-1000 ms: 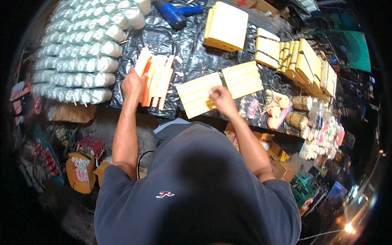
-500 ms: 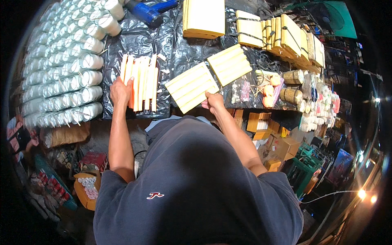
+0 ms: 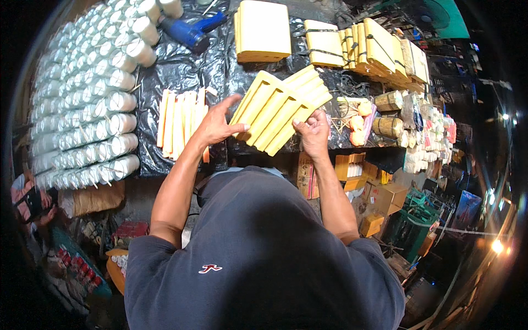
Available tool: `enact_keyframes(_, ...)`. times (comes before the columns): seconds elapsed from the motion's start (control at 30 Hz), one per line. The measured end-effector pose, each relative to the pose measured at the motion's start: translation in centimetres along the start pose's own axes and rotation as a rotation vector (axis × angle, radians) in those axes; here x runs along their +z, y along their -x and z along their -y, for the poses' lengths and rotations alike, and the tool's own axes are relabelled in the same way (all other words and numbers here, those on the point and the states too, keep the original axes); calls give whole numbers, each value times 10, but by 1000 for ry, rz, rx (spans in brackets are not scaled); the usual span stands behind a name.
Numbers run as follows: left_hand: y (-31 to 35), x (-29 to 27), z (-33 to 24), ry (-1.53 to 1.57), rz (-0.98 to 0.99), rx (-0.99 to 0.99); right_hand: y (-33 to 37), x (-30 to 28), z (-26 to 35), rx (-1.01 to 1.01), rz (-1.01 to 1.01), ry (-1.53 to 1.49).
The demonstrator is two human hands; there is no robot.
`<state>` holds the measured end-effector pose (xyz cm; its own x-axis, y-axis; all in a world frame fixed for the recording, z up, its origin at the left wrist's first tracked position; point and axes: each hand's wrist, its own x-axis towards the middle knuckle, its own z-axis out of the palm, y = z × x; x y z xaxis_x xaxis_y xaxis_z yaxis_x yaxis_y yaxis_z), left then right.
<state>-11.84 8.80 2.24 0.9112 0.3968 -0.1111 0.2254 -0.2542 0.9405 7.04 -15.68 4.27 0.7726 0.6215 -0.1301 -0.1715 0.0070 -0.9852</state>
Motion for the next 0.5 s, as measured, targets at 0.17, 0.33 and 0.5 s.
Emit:
enact_keyframes(0.17,-20,23,-43,438,177,76,-43,-9,35,-211,75,93)
enact_keyframes(0.33,-22,38,-53,193,68,89,-75,41,85,-440,16,639)
enact_keyframes(0.5,-15,42,-53,418,20,53,-63,42,81,-646,33,831)
